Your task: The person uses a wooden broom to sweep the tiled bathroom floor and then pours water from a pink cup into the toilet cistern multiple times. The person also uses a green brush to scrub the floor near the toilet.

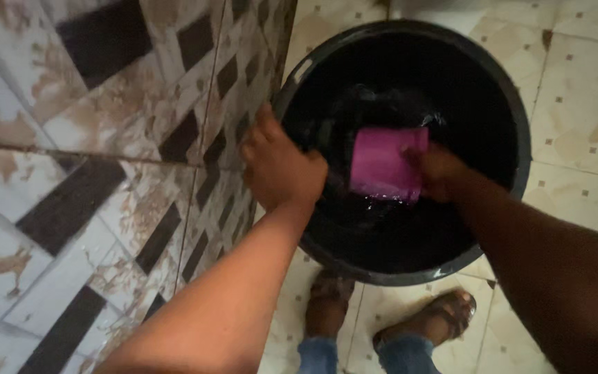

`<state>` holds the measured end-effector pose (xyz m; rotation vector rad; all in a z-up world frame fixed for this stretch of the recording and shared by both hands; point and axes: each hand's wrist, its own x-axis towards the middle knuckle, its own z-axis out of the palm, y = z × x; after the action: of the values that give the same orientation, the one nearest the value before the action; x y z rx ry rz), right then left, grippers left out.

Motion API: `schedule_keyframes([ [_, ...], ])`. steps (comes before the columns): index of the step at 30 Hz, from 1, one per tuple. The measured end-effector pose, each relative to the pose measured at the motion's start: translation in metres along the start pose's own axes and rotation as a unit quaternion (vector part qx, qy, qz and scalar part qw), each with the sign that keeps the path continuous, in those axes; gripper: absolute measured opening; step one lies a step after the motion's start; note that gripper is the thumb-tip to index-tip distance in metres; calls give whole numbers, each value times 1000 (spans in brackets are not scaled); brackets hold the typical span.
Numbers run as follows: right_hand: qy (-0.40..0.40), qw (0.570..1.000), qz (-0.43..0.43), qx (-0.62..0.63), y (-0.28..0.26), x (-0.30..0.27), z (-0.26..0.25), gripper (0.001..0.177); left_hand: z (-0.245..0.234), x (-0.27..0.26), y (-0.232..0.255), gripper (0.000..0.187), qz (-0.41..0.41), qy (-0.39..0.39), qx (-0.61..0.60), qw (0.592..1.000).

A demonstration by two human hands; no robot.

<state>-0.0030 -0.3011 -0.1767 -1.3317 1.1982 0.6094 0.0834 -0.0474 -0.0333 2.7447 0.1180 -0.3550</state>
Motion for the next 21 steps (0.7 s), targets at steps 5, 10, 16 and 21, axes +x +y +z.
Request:
schedule_keyframes([
  [5,136,807,-360,-447,37,18,19,39,-12,4,11,108,-26,-57,37,997],
  [10,174,855,-321,-369,27,-124,60,27,-36,-13,22,96,80,-35,26,996],
  [16,160,834,-407,-336,-79,-379,16,22,-156,-46,110,76,195,-28,-121,973],
  [21,228,813,-392,-365,-153,-576,-46,19,-301,-91,219,52,150,-240,-51,958],
])
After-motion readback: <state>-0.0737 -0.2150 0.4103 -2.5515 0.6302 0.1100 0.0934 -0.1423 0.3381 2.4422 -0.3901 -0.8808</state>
